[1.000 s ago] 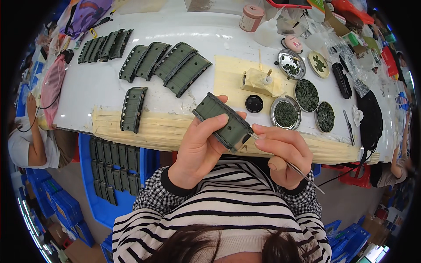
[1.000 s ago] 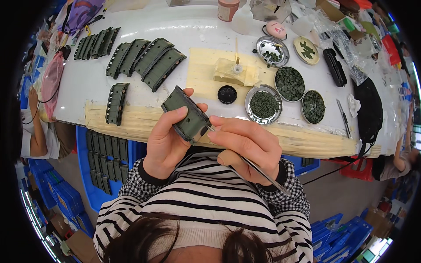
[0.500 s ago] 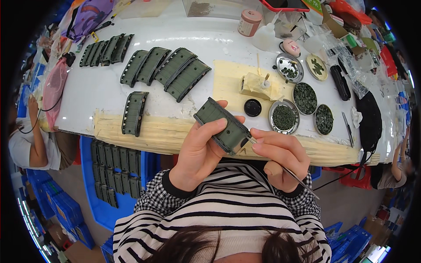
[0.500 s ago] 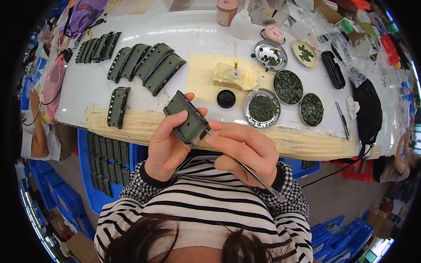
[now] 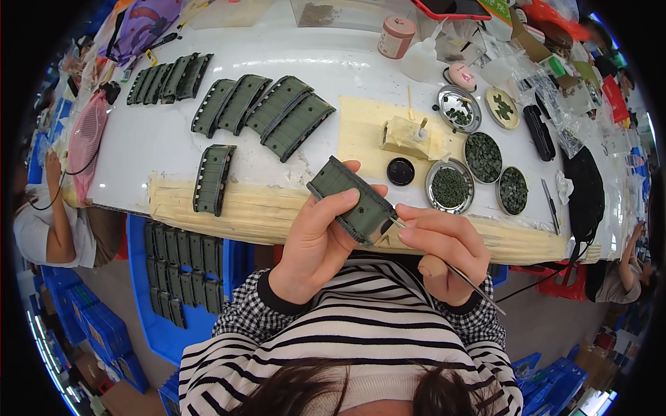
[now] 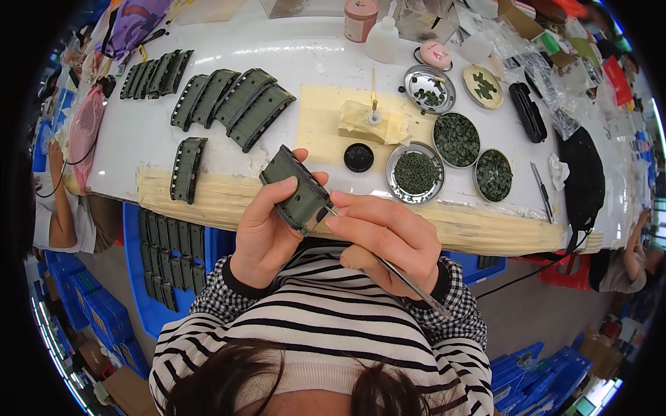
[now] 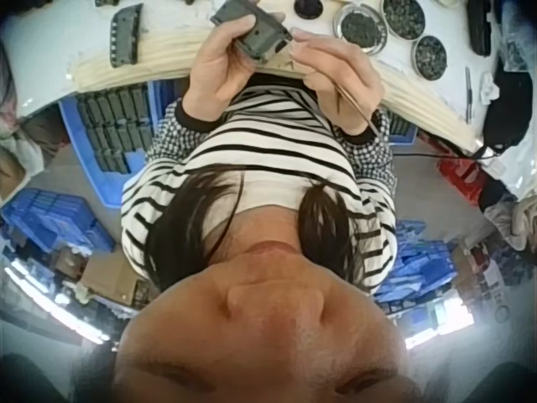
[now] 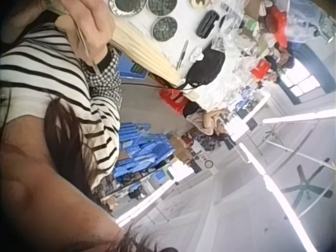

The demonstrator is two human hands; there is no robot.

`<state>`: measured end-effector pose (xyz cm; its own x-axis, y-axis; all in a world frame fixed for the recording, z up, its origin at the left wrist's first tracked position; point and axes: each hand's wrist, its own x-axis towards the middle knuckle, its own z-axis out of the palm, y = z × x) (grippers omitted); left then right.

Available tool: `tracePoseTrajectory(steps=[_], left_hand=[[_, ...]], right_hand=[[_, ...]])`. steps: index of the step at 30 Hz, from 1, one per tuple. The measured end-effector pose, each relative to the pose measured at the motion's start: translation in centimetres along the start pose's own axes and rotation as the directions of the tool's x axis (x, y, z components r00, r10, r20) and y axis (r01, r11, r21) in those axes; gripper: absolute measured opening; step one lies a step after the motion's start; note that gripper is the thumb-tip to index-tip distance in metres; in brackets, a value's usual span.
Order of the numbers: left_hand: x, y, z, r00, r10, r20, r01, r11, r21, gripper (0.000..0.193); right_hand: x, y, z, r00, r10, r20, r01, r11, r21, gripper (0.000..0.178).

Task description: Assemble small components of miniature toy tanks using tweezers and adhesive.

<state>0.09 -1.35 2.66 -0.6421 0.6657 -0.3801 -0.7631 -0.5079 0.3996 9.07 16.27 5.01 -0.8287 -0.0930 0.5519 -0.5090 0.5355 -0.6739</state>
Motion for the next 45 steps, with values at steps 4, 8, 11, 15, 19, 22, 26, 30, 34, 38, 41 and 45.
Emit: tracePoseTrajectory(steps=[4, 8, 11, 15, 19, 22, 26, 30, 34, 38, 41, 45], left_hand=[[0.10, -0.13, -0.14, 1.000, -0.004, 0.002, 0.004, 1.000, -0.012, 0.044], [0.16, -0.24, -0.29, 1.000, -0.003, 0.008, 0.003, 1.000, -0.014, 0.044], [0.15, -0.38, -0.34, 1.000, 0.012, 0.019, -0.012, 1.000, -0.006, 0.044], [0.19, -0.63, -0.67, 0.998, 0.043, 0.054, -0.042, 0.999, -0.026, 0.045], [0.19, -0.67, -0.79, 0.997, 0.052, 0.058, -0.051, 0.998, -0.023, 0.045], [0.17, -0.49, -0.77, 0.998, 0.036, 0.060, -0.035, 0.999, -0.019, 0.045], [0.18, -0.48, -0.75, 0.996, 0.037, 0.078, -0.035, 0.999, -0.024, 0.045], [0.15, -0.53, -0.75, 0.997, 0.043, 0.062, -0.042, 0.999, -0.024, 0.045], [0.16, -0.68, -0.93, 0.996, 0.052, 0.074, -0.050, 0.998, -0.035, 0.045], [0.10, -0.65, -0.84, 0.995, 0.057, 0.082, -0.055, 0.998, -0.035, 0.045], [0.14, -0.72, -0.89, 0.995, 0.060, 0.083, -0.057, 0.997, -0.044, 0.045], [0.03, -0.72, -0.86, 0.995, 0.063, 0.081, -0.061, 0.998, -0.034, 0.045]], right_hand=[[0.25, 0.07, -0.25, 0.999, -0.020, 0.033, 0.021, 1.000, -0.020, 0.032], [0.20, 0.28, -0.21, 0.999, -0.025, 0.022, 0.025, 1.000, 0.001, 0.032], [0.01, 0.40, -0.04, 1.000, -0.022, -0.003, 0.022, 1.000, 0.013, 0.030], [-0.01, 0.28, 0.10, 1.000, -0.012, -0.021, 0.012, 1.000, 0.020, 0.027], [0.04, 0.36, 0.24, 0.999, -0.025, -0.024, 0.026, 0.999, 0.042, 0.027], [0.24, 0.22, 0.14, 1.000, -0.028, -0.007, 0.028, 0.998, 0.049, 0.026], [0.33, 0.23, 0.14, 0.999, -0.042, -0.008, 0.042, 0.998, 0.043, 0.026], [0.27, 0.30, 0.30, 0.999, -0.035, -0.030, 0.036, 0.999, 0.039, 0.026], [0.21, 0.27, 0.30, 0.999, -0.023, -0.033, 0.024, 0.999, 0.039, 0.025], [0.13, 0.41, 0.35, 0.999, -0.026, -0.046, 0.028, 0.999, 0.040, 0.024], [0.09, 0.47, 0.36, 0.999, -0.029, -0.046, 0.031, 0.999, 0.037, 0.024], [0.04, 0.53, 0.38, 0.999, -0.025, -0.045, 0.028, 0.998, 0.053, 0.024]])
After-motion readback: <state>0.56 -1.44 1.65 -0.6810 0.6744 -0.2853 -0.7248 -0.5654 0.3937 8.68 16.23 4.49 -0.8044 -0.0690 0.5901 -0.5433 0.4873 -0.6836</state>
